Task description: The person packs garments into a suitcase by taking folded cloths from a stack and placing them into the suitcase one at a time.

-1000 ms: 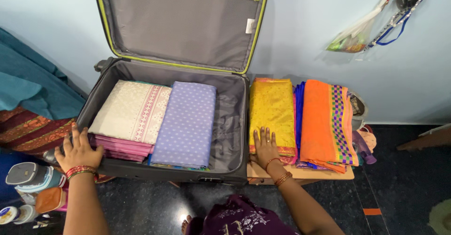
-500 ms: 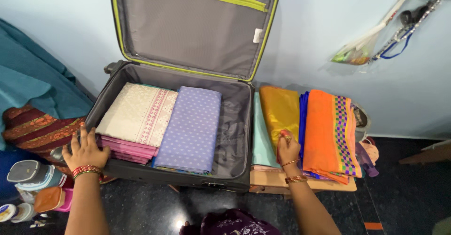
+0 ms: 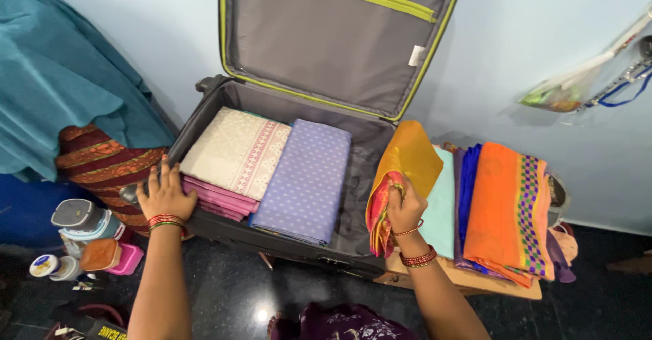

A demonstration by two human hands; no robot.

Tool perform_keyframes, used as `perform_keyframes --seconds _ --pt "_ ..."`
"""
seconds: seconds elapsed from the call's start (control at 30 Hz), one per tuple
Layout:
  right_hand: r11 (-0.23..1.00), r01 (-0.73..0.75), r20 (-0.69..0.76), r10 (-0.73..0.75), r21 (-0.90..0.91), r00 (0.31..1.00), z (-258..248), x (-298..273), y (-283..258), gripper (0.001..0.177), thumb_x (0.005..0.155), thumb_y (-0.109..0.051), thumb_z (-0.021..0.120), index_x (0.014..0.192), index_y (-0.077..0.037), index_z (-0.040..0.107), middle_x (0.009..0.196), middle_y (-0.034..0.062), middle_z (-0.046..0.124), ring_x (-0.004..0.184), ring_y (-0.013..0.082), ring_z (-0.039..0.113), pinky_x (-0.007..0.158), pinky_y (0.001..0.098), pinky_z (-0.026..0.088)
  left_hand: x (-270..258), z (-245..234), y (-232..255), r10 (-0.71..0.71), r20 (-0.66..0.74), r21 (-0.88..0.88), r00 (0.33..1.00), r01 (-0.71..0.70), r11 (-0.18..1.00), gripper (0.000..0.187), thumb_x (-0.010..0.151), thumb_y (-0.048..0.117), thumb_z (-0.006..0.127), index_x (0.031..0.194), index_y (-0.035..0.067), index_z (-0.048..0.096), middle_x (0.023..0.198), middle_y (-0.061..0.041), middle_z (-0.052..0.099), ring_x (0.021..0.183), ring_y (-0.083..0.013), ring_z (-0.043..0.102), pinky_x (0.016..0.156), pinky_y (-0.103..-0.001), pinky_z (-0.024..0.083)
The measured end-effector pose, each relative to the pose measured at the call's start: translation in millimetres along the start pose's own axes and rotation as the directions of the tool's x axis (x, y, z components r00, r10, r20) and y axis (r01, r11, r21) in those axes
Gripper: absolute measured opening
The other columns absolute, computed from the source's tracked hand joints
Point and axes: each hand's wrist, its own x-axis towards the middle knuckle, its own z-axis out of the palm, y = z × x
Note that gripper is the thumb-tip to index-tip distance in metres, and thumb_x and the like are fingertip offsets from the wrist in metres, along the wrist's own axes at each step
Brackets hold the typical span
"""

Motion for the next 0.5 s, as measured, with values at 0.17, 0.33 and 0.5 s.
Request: perform_keyframes --seconds 0.17,0.33,0.5 --pt "0.981 0.185 0.002 -0.185 -0.065 0.983 19.5 -1.8 -6.3 0.032 0.088 -0.006 0.069 0.117 0.008 0.069 0.08 0.0213 0.069 0.064 0.0317 0.068 0.059 0.0406 0.054 -0.2 -7.9 3.0 0.005 -0.009 -0.001 1.0 -0.005 1.0 0.081 0.08 0.054 0.061 0.153 0.023 0.045 0.172 0.002 0.025 0.152 -0.0236 0.032 0.12 -0.057 0.019" --pt "0.948 0.319 0.104 -0.316 -0.013 0.943 57.9 -11.2 -34.0 0.04 0.086 -0.011 0.072 0.12 0.009 0.068 0.081 0.0215 0.07 0.064 0.0331 0.068 0.06 0.0421 0.055 -2.4 -15.7 6.6 0.002 -0.004 -0.003 1.0 -0.002 1.0 0.082 0.079 0.052 0.063 0.154 0.023 0.046 0.171 0.002 0.026 0.153 -0.023 0.031 0.12 -0.059 0.021" --pt "0.895 0.401 0.357 -0.447 0.197 0.82 119.9 -39.2 -79.8 0.047 0.094 -0.025 0.07 0.127 0.007 0.063 0.083 0.0174 0.072 0.066 0.0285 0.07 0.06 0.0399 0.057 -2.9 -20.3 7.1 0.005 -0.021 -0.04 1.0 -0.006 0.999 0.081 0.079 0.05 0.063 0.153 0.022 0.046 0.172 0.002 0.025 0.152 -0.0239 0.032 0.12 -0.059 0.022"
